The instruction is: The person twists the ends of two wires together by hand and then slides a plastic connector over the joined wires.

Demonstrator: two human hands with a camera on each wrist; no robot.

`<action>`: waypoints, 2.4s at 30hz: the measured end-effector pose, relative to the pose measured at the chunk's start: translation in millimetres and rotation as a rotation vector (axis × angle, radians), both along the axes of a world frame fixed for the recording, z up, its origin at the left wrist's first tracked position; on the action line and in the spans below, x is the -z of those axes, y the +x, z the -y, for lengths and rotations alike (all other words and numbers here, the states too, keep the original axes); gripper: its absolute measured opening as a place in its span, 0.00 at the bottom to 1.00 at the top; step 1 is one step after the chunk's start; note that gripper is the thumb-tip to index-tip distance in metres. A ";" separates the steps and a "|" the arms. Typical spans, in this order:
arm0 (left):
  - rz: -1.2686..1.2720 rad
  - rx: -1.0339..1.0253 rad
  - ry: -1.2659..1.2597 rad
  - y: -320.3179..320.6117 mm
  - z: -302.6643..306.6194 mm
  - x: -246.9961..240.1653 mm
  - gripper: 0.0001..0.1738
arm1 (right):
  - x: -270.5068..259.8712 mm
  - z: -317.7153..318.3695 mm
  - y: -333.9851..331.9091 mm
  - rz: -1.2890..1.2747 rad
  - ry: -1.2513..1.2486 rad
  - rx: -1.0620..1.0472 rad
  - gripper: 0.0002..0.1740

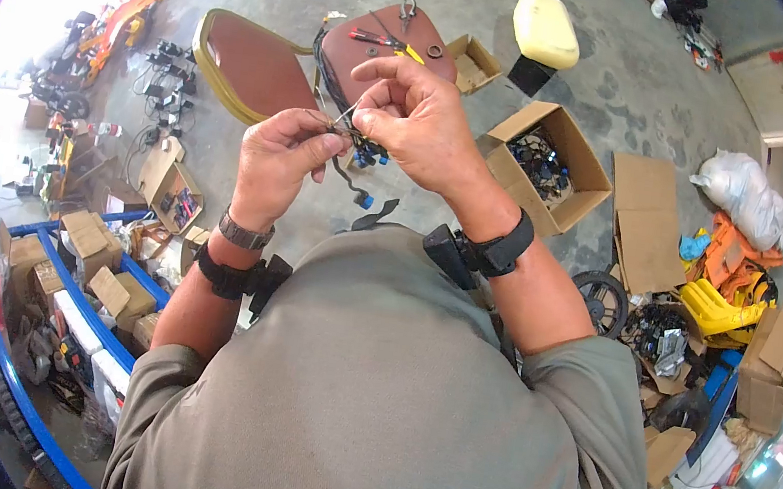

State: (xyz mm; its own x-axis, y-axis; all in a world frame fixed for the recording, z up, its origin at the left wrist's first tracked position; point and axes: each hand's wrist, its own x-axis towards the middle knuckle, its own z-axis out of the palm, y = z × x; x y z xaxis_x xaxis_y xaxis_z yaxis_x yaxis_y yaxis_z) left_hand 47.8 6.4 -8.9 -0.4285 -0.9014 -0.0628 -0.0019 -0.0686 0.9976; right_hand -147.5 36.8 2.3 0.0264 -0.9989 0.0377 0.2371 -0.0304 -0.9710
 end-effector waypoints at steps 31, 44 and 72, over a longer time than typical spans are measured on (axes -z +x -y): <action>0.274 0.415 -0.285 22.0 -20.3 -25.8 0.06 | -26.2 -6.4 -21.8 -0.376 0.002 -0.491 0.16; 0.191 0.242 -0.077 25.9 -24.8 -22.9 0.03 | -8.4 -36.8 -9.6 0.071 0.149 -0.302 0.20; -0.130 0.464 0.266 18.0 2.3 -23.8 0.07 | -33.3 -41.2 -1.4 -0.603 -0.646 0.008 0.22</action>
State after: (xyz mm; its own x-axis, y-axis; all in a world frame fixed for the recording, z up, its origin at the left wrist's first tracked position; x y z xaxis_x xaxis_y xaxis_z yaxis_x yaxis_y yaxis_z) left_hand 65.9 4.1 14.9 -0.7963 -0.5766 -0.1828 0.0299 -0.3395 0.9401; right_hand -148.8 78.0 35.5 0.2169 -0.7876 0.5767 -0.3123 -0.6157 -0.7234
